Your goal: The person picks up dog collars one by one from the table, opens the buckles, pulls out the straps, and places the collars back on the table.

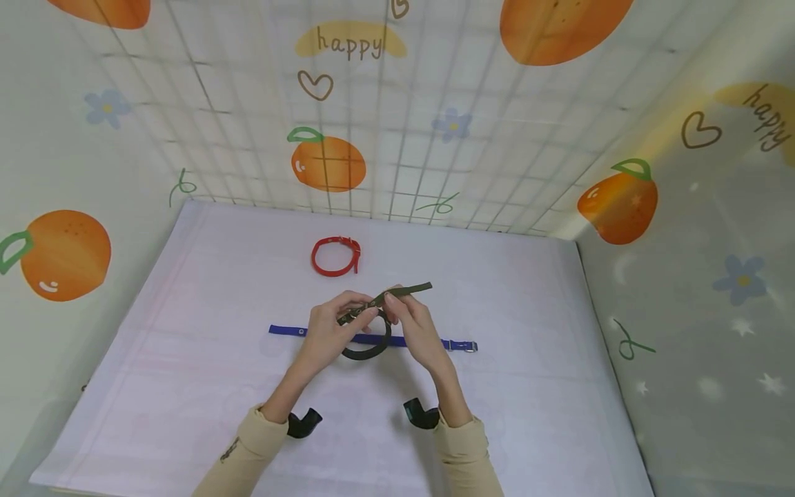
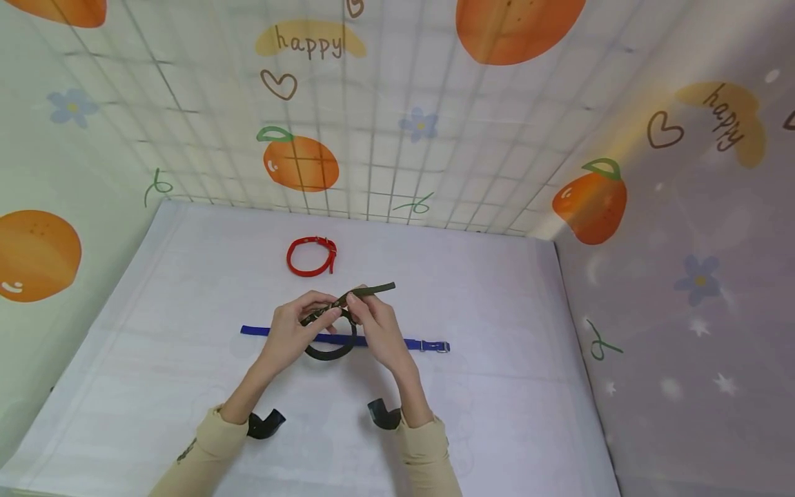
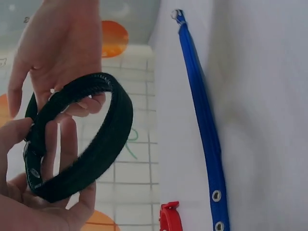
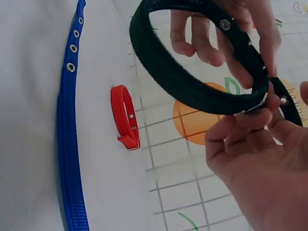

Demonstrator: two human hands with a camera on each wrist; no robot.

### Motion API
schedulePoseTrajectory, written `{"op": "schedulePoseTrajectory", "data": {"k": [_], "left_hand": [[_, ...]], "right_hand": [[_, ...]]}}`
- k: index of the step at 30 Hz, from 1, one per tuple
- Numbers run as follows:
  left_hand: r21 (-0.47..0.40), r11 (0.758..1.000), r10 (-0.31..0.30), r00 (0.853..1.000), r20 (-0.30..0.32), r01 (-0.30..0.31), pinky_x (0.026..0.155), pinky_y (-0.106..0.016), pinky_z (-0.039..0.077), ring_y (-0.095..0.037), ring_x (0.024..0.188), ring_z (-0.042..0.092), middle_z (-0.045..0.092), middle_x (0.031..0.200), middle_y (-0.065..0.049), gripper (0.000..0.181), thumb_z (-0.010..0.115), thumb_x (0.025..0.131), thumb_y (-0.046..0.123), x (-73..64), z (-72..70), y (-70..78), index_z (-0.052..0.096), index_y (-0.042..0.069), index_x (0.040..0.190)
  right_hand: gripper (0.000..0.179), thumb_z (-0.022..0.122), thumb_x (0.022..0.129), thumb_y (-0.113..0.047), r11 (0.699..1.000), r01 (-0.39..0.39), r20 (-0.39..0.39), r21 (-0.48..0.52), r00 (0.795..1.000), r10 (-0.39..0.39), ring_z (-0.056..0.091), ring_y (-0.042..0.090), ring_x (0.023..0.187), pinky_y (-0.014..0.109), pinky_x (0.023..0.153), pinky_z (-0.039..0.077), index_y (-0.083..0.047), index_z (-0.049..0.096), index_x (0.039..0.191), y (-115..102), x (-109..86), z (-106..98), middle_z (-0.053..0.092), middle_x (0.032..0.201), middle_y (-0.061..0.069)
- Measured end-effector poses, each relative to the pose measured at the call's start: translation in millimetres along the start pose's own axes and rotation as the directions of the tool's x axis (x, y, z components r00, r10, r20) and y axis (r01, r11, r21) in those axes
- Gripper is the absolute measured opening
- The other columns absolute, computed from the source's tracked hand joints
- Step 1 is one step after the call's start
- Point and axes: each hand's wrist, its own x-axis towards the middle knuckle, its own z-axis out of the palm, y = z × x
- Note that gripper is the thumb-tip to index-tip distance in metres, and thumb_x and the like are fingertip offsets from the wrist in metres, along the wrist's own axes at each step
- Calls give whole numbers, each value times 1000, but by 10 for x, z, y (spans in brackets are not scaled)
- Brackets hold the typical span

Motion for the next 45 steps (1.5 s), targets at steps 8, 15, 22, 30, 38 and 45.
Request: {"op": "schedulePoseTrajectory", "data": {"k": [8,15,22,30,38,45], "left_hand": [[-127,979,-150,987,58,157,88,-37,57,-17,85,80,83,110,-14,26,75,102,40,10,-60,-23,74,22,122],[-248,937,-222,968,121,246,103,-46,56,-21,92,81,78,121,-28,28,74,103,38,19,-96,-41,71,20,124],[-300,911,-239,955,174,283,113,-52,50,-25,93,81,83,113,-15,28,73,104,34,11,-117,-43,67,20,128],[-282,913,-237,947,219,294,114,-52,48,-26,94,82,84,110,-9,30,73,104,35,-4,-126,-62,65,23,130],[-306,911,-211,951,227,275,112,-50,52,-29,94,82,85,110,-8,29,72,105,34,-25,-79,-40,65,23,131],[-317,907,-211,950,230,278,113,-50,52,-34,94,82,85,109,-5,29,72,105,33,-25,-61,-47,64,21,131]], "right_hand": [[23,56,112,-27,999,4,28,-37,1000,-3,62,22,93,28,81,48,-10,70,119,-23,3,10,71,102,16],[20,66,109,-26,999,22,68,-37,997,-19,68,31,93,23,80,52,-10,73,119,-30,18,-6,75,103,18],[17,70,106,-22,999,25,94,-48,995,-21,57,13,76,23,71,45,-11,76,117,-25,31,-43,73,97,24],[11,78,99,-19,998,37,76,-55,997,-33,42,7,62,22,58,33,-12,81,107,-7,42,-80,53,69,0],[9,72,97,-17,976,102,38,-194,995,-97,34,4,59,21,56,28,-10,75,102,-23,1,-31,38,65,-8],[13,71,97,-20,956,111,45,-272,994,-102,31,4,57,21,55,26,-9,73,104,-31,3,8,35,62,-9]]}}
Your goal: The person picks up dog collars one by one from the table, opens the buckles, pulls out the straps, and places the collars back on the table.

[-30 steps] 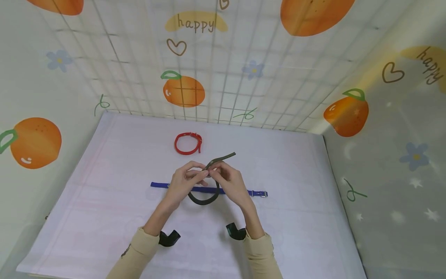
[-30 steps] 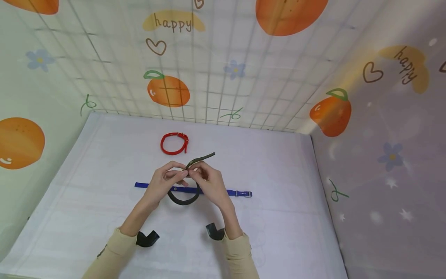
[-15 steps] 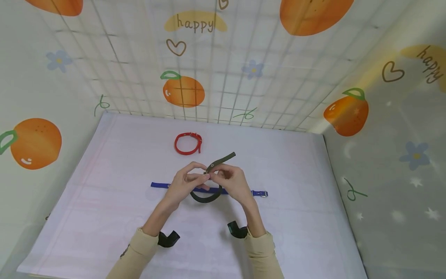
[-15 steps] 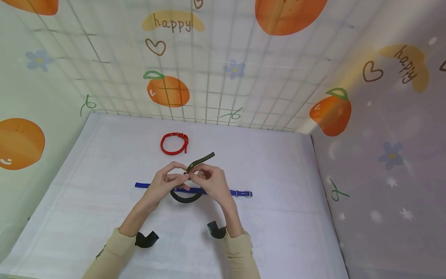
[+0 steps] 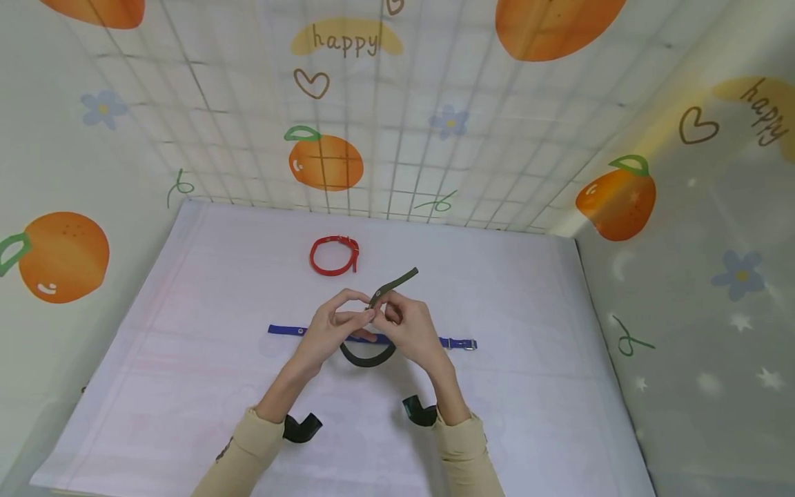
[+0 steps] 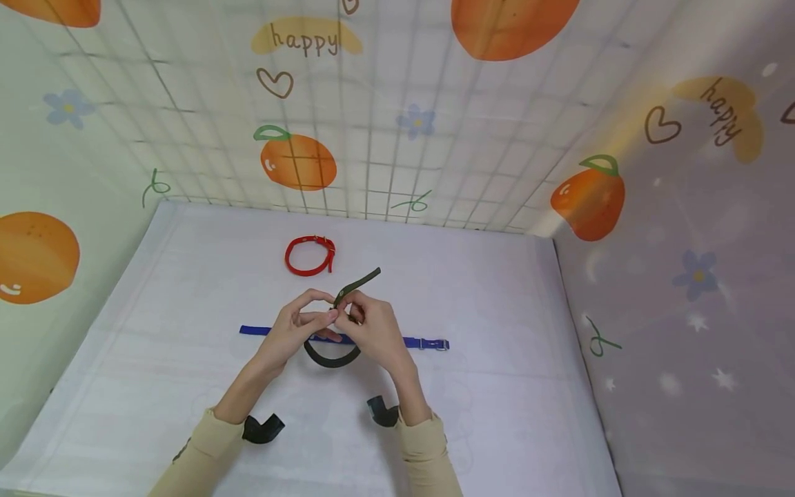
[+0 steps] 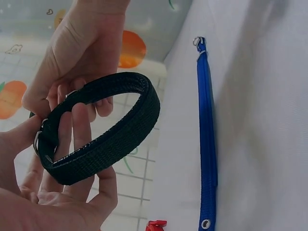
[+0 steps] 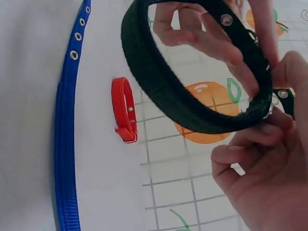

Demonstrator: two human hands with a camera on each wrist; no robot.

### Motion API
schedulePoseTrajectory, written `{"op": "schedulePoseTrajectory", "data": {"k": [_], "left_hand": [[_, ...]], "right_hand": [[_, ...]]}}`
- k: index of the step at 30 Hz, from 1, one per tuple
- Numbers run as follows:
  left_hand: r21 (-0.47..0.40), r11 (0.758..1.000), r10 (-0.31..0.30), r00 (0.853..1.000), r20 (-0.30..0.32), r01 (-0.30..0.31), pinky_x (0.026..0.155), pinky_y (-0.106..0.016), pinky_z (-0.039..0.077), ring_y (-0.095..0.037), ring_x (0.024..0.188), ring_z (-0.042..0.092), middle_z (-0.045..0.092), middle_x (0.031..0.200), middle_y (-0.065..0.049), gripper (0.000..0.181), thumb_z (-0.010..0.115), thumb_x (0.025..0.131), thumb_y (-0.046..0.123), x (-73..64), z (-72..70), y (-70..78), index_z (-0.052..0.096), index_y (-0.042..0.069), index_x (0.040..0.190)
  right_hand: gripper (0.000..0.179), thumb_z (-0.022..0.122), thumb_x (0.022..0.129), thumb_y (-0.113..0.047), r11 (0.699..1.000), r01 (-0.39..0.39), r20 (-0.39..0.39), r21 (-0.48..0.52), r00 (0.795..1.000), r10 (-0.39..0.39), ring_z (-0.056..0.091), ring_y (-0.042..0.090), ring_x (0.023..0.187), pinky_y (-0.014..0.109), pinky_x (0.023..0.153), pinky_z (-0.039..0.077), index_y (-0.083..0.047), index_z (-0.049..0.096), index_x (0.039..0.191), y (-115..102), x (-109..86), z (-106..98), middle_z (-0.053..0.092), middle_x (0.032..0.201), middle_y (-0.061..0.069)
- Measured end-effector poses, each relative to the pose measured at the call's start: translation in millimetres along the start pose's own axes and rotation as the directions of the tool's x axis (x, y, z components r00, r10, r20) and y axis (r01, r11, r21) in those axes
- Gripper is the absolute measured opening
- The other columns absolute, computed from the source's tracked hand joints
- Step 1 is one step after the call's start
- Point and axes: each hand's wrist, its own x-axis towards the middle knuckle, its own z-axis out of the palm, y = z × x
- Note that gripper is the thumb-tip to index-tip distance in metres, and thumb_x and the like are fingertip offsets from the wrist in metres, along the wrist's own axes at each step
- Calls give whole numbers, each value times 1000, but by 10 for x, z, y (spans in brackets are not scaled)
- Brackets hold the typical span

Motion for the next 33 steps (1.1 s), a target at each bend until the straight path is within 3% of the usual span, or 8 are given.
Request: {"op": "schedulePoseTrajectory", "data": {"k": [10,17,24,28,33], "left_hand": [[-6,1000,-8,1000,9,8,117,-56,47,-35,94,82,83,117,-14,29,71,106,32,11,5,0,63,21,132],[13,1000,-7,1000,0,7,116,-53,47,-33,88,82,84,112,-13,28,71,105,33,11,3,10,64,23,131],[10,1000,-4,1000,-5,4,116,-55,47,-51,99,78,84,113,-9,28,72,105,34,-1,-1,19,64,23,131],[12,1000,1,1000,-5,-1,118,-57,44,-48,97,79,84,116,-10,28,71,105,34,-2,3,14,64,23,131],[46,999,3,1000,-2,-3,116,-58,44,-32,90,82,85,111,-9,27,71,106,34,-3,15,1,65,25,131]], "right_hand": [[10,65,95,-15,1000,-4,-34,-10,999,4,37,5,61,21,58,29,-10,70,102,1,-15,17,43,67,-7],[13,58,101,-14,997,72,-85,5,994,-71,47,9,67,22,61,36,-10,70,103,22,-32,3,56,76,-2],[15,58,102,-11,993,115,-104,-6,988,-115,50,10,71,23,65,39,-10,72,103,50,-36,-14,63,81,0],[17,58,102,-12,989,138,-134,-52,981,-144,52,10,74,28,67,45,-10,74,99,54,-30,-12,67,86,0],[14,63,103,-18,989,120,-149,-90,980,-132,55,11,78,34,70,47,-15,76,98,53,-29,-2,65,88,0]]}}
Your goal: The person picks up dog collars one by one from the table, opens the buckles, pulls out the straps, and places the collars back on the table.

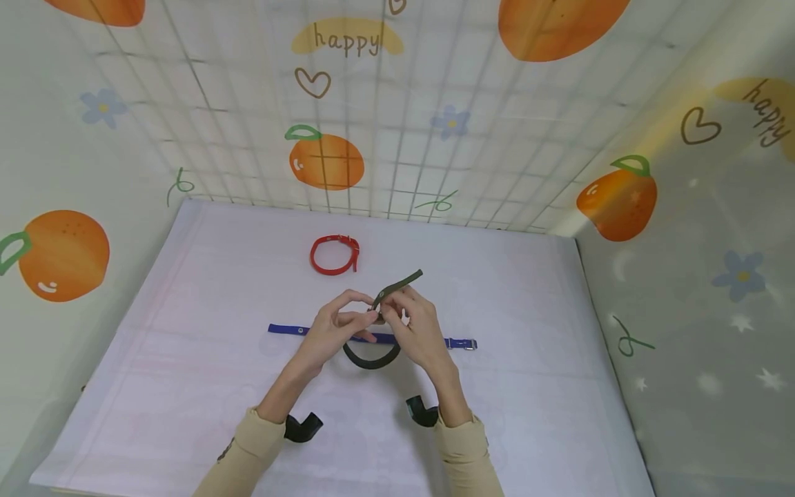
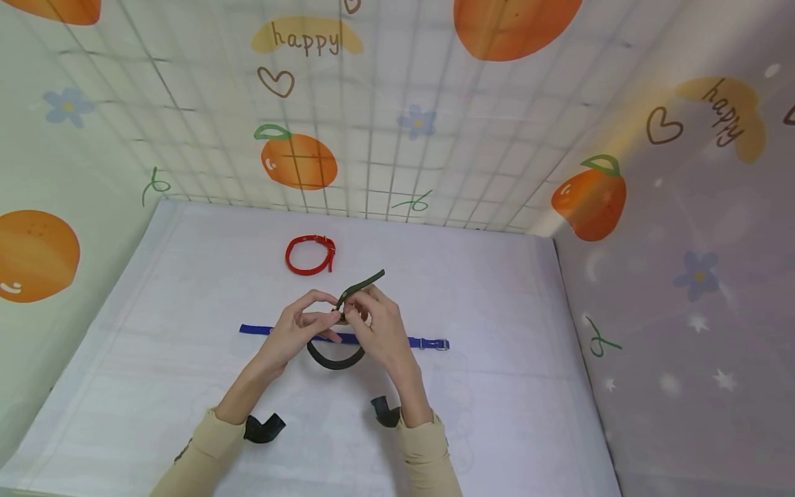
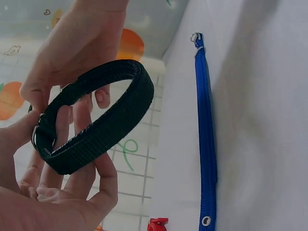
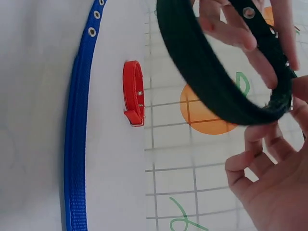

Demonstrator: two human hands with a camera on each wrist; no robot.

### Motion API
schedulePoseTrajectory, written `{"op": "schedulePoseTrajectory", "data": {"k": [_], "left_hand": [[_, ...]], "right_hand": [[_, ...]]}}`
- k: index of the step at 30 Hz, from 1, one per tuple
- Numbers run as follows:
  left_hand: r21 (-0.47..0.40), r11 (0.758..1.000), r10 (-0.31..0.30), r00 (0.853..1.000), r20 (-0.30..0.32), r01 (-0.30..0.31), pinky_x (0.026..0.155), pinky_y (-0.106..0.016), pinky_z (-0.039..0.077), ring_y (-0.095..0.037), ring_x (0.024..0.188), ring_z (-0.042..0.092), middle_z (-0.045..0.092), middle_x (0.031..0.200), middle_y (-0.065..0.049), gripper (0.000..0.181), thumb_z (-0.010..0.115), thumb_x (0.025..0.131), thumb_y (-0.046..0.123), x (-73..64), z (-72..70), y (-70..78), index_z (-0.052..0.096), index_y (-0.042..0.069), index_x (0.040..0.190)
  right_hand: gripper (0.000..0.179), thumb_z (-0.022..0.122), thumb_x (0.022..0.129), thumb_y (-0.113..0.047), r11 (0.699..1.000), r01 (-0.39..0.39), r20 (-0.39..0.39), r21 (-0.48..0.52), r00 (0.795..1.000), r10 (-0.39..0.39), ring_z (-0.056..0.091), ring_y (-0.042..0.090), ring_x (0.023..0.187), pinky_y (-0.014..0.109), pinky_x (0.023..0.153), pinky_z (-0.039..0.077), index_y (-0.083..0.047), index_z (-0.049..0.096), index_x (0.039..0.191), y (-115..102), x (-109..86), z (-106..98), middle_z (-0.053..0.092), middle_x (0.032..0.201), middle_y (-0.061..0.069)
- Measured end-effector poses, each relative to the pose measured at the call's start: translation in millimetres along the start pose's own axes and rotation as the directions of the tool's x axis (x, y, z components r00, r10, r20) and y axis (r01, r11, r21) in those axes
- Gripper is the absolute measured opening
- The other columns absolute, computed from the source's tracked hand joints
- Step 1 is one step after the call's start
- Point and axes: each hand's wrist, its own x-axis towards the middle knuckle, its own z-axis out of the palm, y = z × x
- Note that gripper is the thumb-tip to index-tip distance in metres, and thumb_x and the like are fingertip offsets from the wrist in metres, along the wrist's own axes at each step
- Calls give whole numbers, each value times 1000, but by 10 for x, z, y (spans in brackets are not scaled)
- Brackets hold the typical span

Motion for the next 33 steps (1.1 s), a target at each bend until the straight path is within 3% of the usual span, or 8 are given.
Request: {"op": "schedulePoseTrajectory", "data": {"k": [4,10,13,16,20,23,29,33], "left_hand": [[20,1000,1,1000,2,-1,115,-56,45,-26,88,82,85,106,-6,27,70,106,35,5,-1,-13,65,26,131],[13,1000,9,1000,5,-9,114,-55,47,-26,87,82,84,111,-14,28,70,106,35,4,-21,0,65,25,132],[24,1000,10,1000,2,-10,113,-54,47,-26,87,82,84,109,-12,28,71,106,35,6,-22,-9,65,25,132],[32,999,8,1000,-3,-8,110,-49,50,-37,91,81,85,106,-7,29,71,105,36,9,-19,-25,65,26,131],[42,999,9,1000,-4,-9,104,-43,54,-36,90,81,85,107,-7,28,71,105,34,11,-18,-27,65,25,131],[52,999,8,1000,-2,-7,101,-41,55,-25,84,80,84,109,-9,28,71,106,33,15,-16,-8,65,24,131],[63,998,19,1000,8,-19,96,-37,56,-36,84,77,81,114,-16,33,68,108,30,30,-15,-6,60,17,136],[65,998,16,1000,-19,-15,82,-33,53,-37,81,71,78,112,-16,34,67,109,27,28,-6,-19,55,14,138]], "right_hand": [[12,65,101,-21,1000,-11,-2,-10,1000,11,58,15,82,32,72,46,-14,74,98,-10,-6,12,65,90,2],[8,68,100,-19,1000,0,-9,14,1000,0,62,17,84,34,73,48,-12,71,101,0,-12,36,70,91,4],[7,66,101,-16,1000,-2,-4,11,1000,2,64,15,85,32,74,48,-12,72,102,17,-15,50,73,93,3],[11,62,102,-14,1000,-13,20,9,1000,13,68,17,88,34,75,52,-11,72,105,11,-10,54,75,96,5],[16,59,106,-16,999,-45,59,10,997,44,70,19,87,30,73,55,-8,71,109,-8,-4,64,78,99,8],[18,59,108,-20,997,-77,71,6,995,76,69,17,83,24,70,52,-7,72,111,-9,-8,79,78,97,8],[21,53,111,-27,986,-164,123,33,980,159,65,11,75,24,64,51,-12,67,115,-10,-27,103,75,89,6],[27,49,113,-32,976,-217,156,29,965,210,57,13,67,25,60,44,-15,68,108,-20,-35,115,68,77,7]]}}
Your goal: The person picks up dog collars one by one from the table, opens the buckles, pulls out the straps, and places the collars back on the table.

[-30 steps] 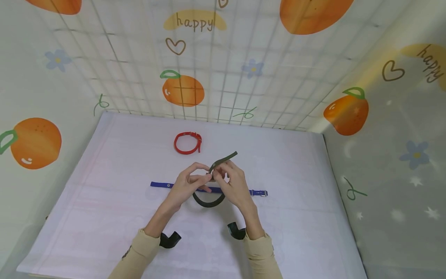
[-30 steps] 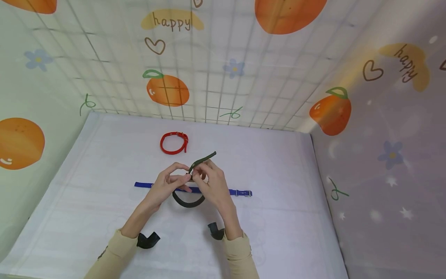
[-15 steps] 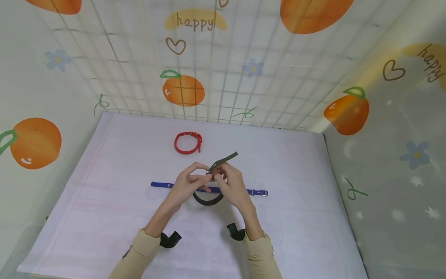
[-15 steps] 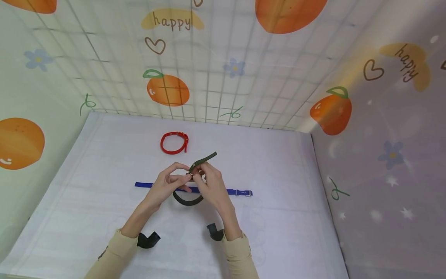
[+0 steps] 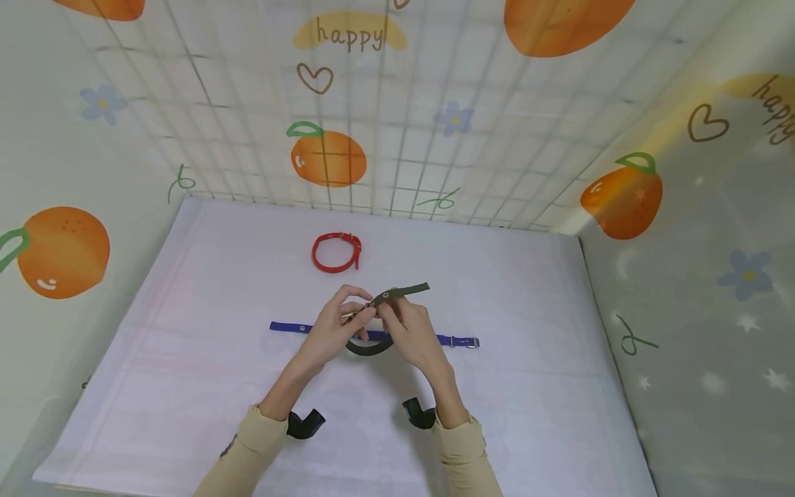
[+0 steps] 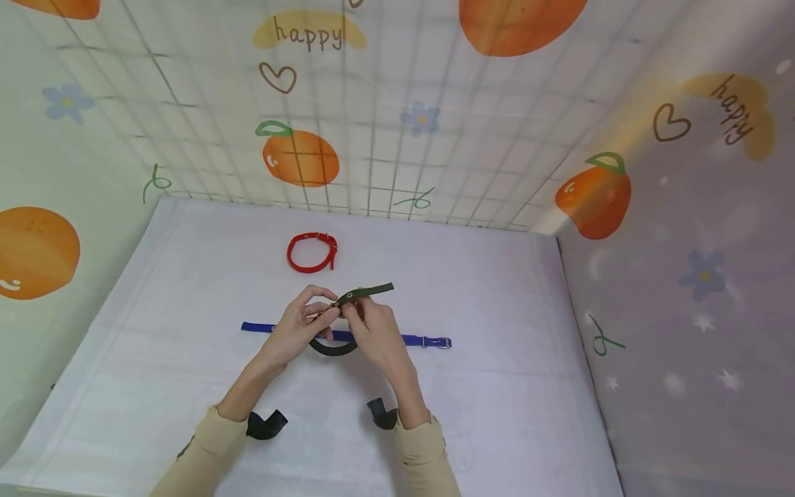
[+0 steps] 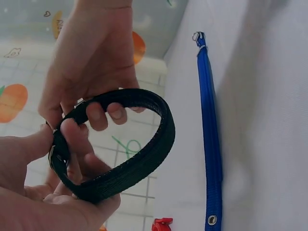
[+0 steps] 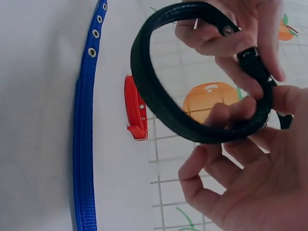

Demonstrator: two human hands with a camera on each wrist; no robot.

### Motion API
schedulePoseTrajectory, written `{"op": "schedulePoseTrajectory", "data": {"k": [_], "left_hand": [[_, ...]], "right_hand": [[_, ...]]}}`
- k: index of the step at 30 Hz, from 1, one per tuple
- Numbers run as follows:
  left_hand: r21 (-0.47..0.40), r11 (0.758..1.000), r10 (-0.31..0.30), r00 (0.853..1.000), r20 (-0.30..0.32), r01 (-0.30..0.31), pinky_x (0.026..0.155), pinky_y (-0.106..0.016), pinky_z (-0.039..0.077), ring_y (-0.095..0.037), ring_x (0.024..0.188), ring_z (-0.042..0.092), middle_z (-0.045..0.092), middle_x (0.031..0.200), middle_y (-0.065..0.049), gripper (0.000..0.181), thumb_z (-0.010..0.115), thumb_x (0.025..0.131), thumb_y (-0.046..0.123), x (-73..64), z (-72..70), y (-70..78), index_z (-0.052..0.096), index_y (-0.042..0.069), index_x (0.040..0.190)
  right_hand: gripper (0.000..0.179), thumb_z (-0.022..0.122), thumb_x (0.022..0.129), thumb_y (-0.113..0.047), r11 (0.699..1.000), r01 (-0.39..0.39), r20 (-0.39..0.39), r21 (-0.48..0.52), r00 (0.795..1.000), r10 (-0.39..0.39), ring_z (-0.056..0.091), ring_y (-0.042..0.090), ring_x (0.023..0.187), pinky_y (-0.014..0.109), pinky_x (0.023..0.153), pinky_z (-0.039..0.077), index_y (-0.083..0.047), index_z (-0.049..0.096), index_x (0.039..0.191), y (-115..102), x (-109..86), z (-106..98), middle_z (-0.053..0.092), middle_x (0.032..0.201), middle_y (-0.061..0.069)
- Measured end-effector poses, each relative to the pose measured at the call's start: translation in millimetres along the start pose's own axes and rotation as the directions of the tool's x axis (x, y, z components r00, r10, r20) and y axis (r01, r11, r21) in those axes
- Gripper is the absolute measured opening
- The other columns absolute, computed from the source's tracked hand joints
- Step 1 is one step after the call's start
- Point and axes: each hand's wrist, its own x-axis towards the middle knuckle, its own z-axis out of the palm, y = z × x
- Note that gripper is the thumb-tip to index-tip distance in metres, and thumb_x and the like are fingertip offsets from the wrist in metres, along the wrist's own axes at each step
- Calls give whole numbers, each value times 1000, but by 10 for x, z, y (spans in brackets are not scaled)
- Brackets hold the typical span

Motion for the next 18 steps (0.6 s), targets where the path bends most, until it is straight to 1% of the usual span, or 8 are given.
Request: {"op": "schedulePoseTrajectory", "data": {"k": [2,4,6,9,10,13,16,18], "left_hand": [[-8,1000,-9,1000,-17,8,79,-33,50,-31,77,67,76,110,-16,35,66,109,26,-5,19,4,53,14,139],[-28,999,-22,999,-27,21,77,-34,47,-25,74,62,73,109,-21,36,66,109,25,-8,45,8,51,13,139],[-43,998,-37,999,-34,35,77,-34,47,-20,72,58,70,114,-24,36,66,109,26,-12,73,19,51,12,139],[-30,998,-48,996,-69,46,76,-34,48,-17,71,57,64,121,-23,39,69,108,30,-14,101,30,51,13,138],[-18,999,-50,996,-80,49,74,-33,48,-18,71,58,62,123,-20,40,70,107,32,-17,105,35,52,14,138],[39,999,-31,995,-98,35,73,-30,51,-23,74,64,60,129,-16,43,72,105,33,-33,111,51,51,17,139],[132,991,19,997,-78,-9,76,-30,54,-26,82,70,61,135,-15,46,75,104,33,-54,114,55,51,20,140],[189,981,52,996,-66,-39,82,-32,58,-27,92,73,61,138,-14,48,76,103,32,-74,118,49,51,20,142]], "right_hand": [[31,48,113,-33,1000,-17,2,-10,1000,17,55,13,64,25,59,43,-15,72,102,1,-3,1,66,73,6],[33,47,112,-31,1000,-25,-6,-18,1000,25,56,12,64,24,60,42,-15,73,100,7,-1,6,65,71,4],[34,48,112,-30,1000,-24,-23,-18,999,24,56,11,63,24,59,42,-14,74,96,16,5,15,64,69,2],[36,49,111,-29,1000,-18,-53,-18,998,17,54,11,60,24,56,40,-9,71,90,21,15,24,61,65,0],[37,49,110,-28,1000,-19,-56,-3,998,18,54,11,60,24,56,39,-7,70,88,16,15,24,60,64,0],[36,49,109,-26,993,-55,-48,106,997,61,56,13,61,24,60,41,-5,68,87,-5,10,12,61,66,1],[32,49,109,-23,960,-108,-27,260,992,119,58,15,65,26,66,46,-3,67,91,-24,1,-11,60,70,3],[30,49,108,-21,937,-131,-23,324,989,147,56,14,67,27,68,46,-1,67,95,-23,-3,-19,58,71,3]]}}
